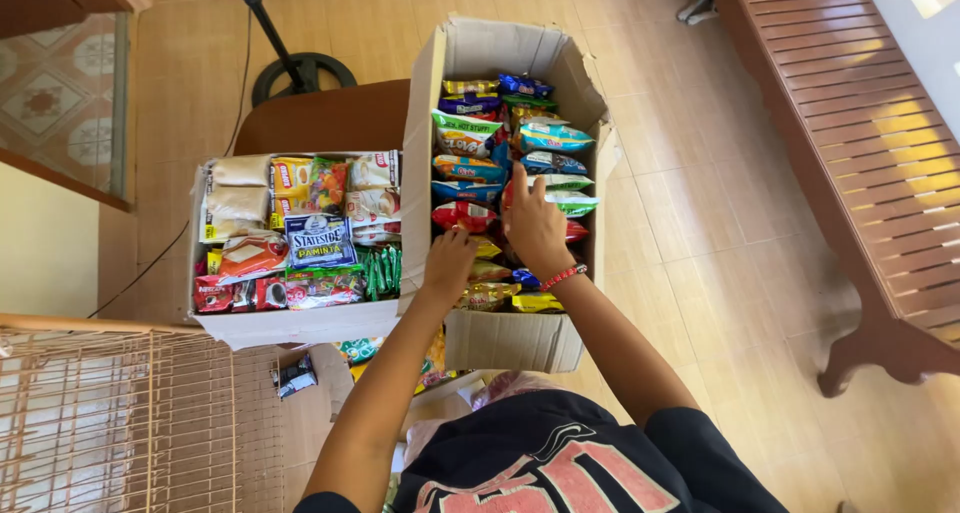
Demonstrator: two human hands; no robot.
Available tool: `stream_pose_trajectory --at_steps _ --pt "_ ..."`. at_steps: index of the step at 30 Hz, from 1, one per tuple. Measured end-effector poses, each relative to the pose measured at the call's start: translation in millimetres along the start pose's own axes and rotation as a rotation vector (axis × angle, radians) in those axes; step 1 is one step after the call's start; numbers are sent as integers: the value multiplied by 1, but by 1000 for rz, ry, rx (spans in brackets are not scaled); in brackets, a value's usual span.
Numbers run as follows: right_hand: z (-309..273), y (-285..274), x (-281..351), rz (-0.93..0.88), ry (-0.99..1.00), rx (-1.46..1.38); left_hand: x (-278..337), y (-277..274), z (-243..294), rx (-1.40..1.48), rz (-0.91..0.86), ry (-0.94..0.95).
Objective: Organizing various snack bags from boxes onto a wire rack.
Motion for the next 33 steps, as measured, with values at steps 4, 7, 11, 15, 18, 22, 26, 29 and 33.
stream_pose_trajectory --at_steps 4,7,11,15,18,22,26,29,33 --pt "1 28 7 -59 21 1 3 5 -7 -91 67 32" --pt "2 63 20 -145 58 -30 6 -8 0 -78 87 19" --pt "5 115 26 -201 95 -52 3 -14 2 -92 114 34" --pt "12 143 27 -173 90 -48 4 -13 3 -108 98 34" --pt "4 107 26 -331 108 -38 4 -21 4 -106 64 19" --pt "5 55 35 -174 109 -351 4 -22 4 -33 159 20" --pt "8 46 50 -61 22 -476 5 -14 3 -49 193 35" --pt "16 73 52 -18 1 -511 4 -7 1 -58 111 13" --pt "26 82 49 -17 -34 -553 7 -22 3 33 125 -27"
Point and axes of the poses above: each hand's wrist, its own x-axis away from the middle knuckle, its own y-axis out of the palm, z = x × y, the point moved 2 cm from there along -x, towards the middle knuckle, and after that the axes turned 13 degrees about z, right-handed, at the moved point
